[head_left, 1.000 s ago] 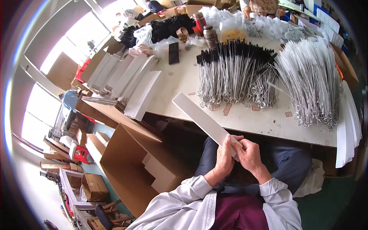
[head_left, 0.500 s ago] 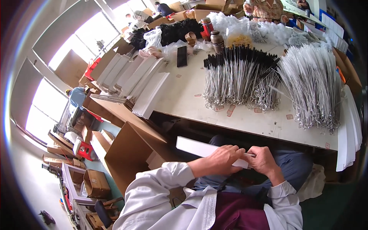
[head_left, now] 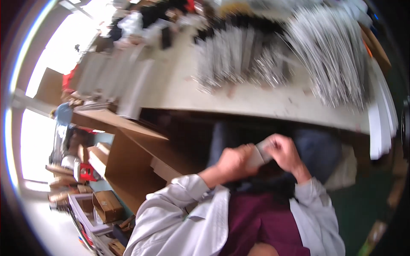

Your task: Sorting and packing industrial wire brushes into boxes at a factory workstation.

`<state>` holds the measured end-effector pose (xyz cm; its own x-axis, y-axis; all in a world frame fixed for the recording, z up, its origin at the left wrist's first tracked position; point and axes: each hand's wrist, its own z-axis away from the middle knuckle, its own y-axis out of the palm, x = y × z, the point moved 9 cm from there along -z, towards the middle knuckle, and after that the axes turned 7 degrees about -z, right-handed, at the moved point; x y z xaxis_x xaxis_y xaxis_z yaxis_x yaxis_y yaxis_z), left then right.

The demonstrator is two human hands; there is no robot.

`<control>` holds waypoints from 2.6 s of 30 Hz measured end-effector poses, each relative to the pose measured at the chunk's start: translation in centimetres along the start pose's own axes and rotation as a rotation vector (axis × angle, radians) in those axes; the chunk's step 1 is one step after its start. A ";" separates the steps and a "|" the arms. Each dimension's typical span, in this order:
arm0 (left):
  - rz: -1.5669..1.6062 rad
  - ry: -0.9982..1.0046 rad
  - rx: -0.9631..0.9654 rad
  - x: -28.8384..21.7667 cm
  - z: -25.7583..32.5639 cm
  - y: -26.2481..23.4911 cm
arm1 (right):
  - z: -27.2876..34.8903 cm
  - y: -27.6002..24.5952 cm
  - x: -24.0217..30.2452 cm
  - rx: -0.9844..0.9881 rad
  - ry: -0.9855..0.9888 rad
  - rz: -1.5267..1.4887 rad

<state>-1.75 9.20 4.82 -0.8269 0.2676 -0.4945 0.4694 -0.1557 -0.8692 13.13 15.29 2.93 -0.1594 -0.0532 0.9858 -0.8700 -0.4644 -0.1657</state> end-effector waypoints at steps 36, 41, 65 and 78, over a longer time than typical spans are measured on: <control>-0.124 -0.004 -0.058 -0.3 1.4 2.8 | 4.2 0.4 -1.6 -0.276 0.045 0.070; -0.082 -0.021 -0.137 0.6 1.0 2.4 | 3.9 2.0 -0.6 -0.361 -0.076 0.079; 0.267 -0.149 -0.016 1.3 2.7 3.7 | 4.9 3.6 -2.0 -0.015 -0.054 -0.035; 0.195 -0.087 -0.017 0.1 2.8 4.2 | 5.7 3.4 -2.3 -0.240 0.042 -0.056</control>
<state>-0.75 5.95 1.14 -0.7431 0.1507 -0.6520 0.6278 -0.1800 -0.7572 13.18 8.77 0.25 -0.1223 0.0060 0.9925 -0.9630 -0.2425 -0.1172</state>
